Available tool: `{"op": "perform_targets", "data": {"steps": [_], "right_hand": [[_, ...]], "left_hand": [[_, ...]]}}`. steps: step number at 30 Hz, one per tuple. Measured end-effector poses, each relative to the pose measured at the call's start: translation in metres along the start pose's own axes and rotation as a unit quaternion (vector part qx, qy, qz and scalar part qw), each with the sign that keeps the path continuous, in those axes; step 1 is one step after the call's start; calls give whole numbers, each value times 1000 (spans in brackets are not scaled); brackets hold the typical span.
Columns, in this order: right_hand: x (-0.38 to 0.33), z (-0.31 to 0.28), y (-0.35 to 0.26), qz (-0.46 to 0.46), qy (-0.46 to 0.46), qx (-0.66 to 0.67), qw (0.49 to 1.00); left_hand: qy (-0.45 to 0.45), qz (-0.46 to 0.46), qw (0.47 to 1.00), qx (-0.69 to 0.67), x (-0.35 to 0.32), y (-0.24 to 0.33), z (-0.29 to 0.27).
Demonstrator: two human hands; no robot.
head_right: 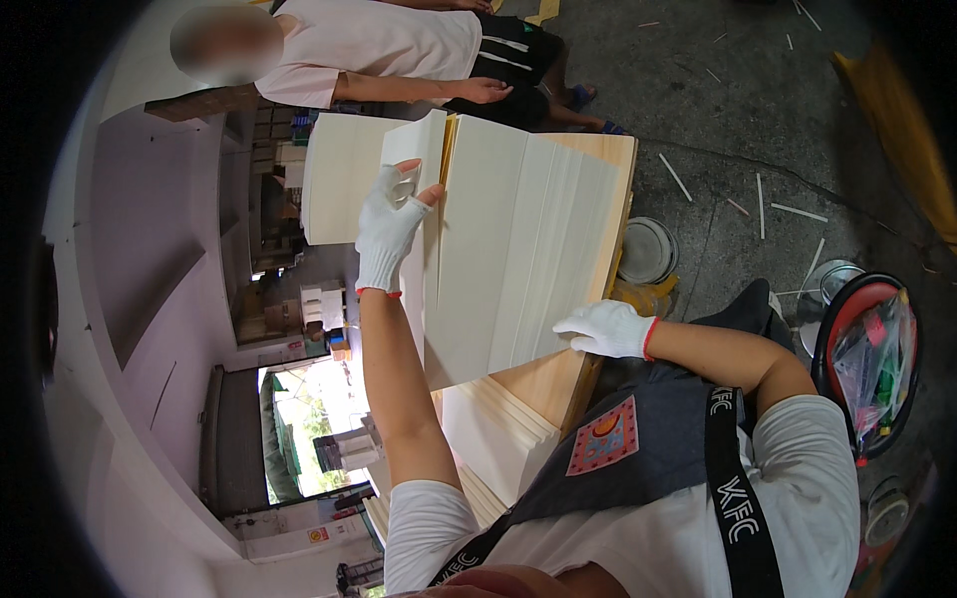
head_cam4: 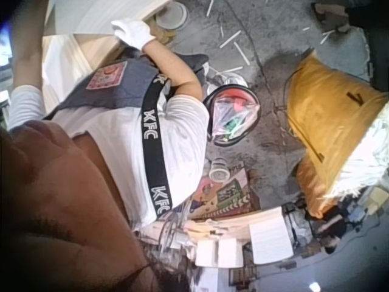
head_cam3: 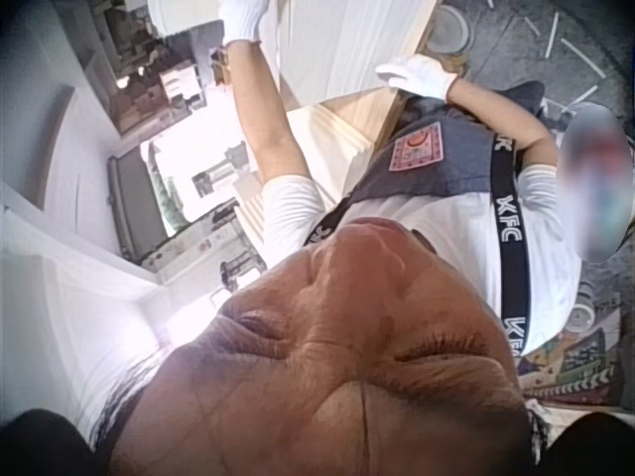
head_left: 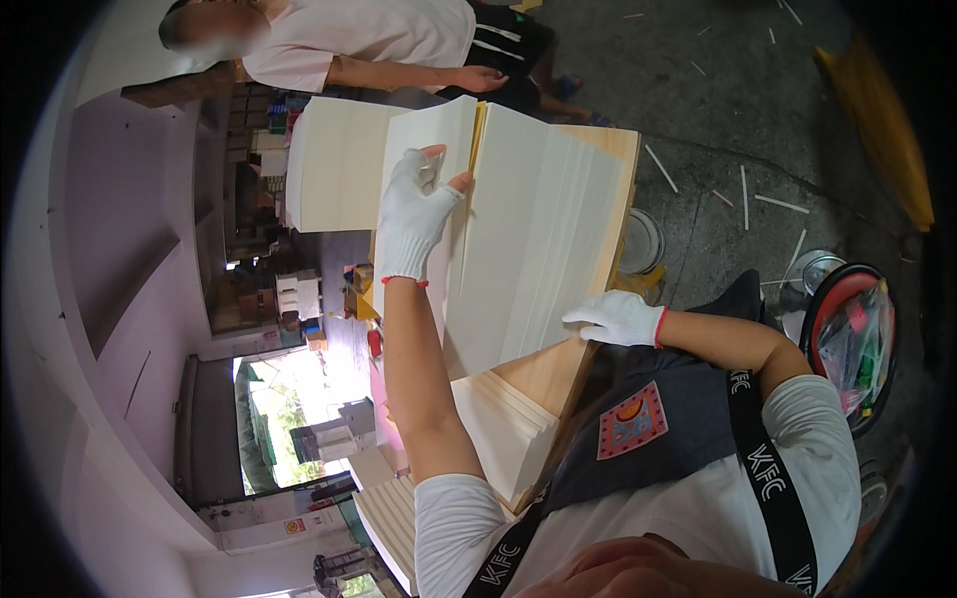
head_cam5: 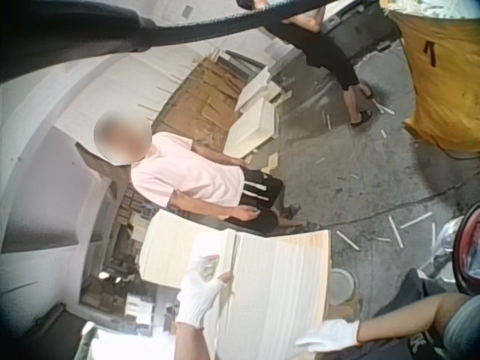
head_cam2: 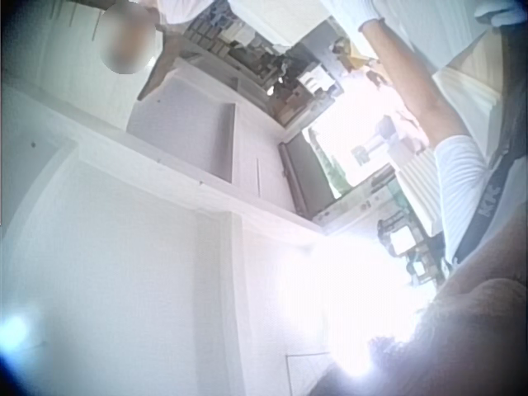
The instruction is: The person repeatedly picks up stacks of white rectangular sheets from a wooden table and places them onto a growing pile. They handle the sheets with gloved hands, aligning them as they stack.
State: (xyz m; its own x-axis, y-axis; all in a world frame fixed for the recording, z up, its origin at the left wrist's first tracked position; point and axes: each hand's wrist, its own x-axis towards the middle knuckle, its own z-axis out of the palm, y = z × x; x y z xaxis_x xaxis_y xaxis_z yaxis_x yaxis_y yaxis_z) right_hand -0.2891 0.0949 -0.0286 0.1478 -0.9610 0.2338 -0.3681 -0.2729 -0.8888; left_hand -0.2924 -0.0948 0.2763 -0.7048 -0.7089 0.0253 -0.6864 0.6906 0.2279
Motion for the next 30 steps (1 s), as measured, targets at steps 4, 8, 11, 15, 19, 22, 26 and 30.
{"op": "perform_targets", "data": {"steps": [4, 8, 11, 15, 19, 22, 26, 30], "right_hand": [[-3, -1, 0, 1, 4, 8, 1000], [-3, -10, -5, 27, -6, 26, 999], [9, -33, -10, 0, 98, 82, 992], [36, -120, -45, -60, 282, 87, 953], [64, -193, -73, -104, 386, 34, 916], [79, -218, -85, -88, 360, -114, 922], [97, -225, -78, -153, 423, -297, 842], [114, -251, -63, -85, 470, -243, 844]], "left_hand": [[5, 11, 1000, 0, 2, -11, 2], [3, 11, 1000, -24, 3, -16, 2], [-1, 14, 998, -53, 6, -21, 1], [-1, 15, 998, -64, 4, -21, -2], [9, 21, 997, -73, 7, -21, 1], [34, 30, 997, -67, 4, -20, 4], [49, 31, 997, -58, 0, -17, 5], [83, 111, 987, -78, -8, -10, 7]]}}
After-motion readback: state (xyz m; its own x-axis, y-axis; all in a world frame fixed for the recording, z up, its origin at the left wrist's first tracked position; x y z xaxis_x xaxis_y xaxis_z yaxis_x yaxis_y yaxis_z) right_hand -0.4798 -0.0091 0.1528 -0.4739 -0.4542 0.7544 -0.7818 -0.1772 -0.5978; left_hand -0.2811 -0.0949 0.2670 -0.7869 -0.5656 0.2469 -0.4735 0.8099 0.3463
